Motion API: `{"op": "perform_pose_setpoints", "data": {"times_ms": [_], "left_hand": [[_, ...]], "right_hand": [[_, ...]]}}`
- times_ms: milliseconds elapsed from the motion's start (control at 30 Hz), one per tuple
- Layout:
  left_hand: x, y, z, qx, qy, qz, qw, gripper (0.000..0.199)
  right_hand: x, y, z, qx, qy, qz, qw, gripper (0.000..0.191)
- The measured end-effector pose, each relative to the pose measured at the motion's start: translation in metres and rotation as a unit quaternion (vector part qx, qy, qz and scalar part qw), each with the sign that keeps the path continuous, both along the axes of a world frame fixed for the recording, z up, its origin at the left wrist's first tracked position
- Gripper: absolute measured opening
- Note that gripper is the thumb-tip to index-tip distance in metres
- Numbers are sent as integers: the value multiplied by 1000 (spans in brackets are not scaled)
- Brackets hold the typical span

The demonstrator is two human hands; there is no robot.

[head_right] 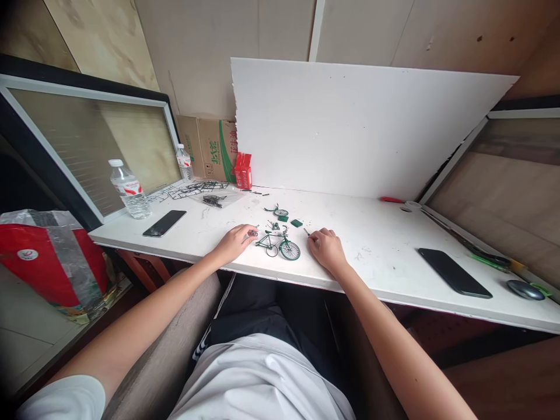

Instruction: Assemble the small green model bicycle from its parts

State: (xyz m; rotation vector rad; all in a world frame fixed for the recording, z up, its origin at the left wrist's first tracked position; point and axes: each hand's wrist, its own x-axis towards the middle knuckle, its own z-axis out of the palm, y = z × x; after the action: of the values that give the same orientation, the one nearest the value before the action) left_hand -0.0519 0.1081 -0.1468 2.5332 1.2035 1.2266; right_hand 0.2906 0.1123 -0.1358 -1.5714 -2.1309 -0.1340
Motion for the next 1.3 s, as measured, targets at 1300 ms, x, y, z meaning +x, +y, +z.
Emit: {"op": "perform_pose_setpoints", "data": {"times_ms": [1300], "left_hand": [[47,-8,-13,109,-61,-113,986,32]], "right_hand": [[0,0,2,-2,-11,-5,1000,23]]}}
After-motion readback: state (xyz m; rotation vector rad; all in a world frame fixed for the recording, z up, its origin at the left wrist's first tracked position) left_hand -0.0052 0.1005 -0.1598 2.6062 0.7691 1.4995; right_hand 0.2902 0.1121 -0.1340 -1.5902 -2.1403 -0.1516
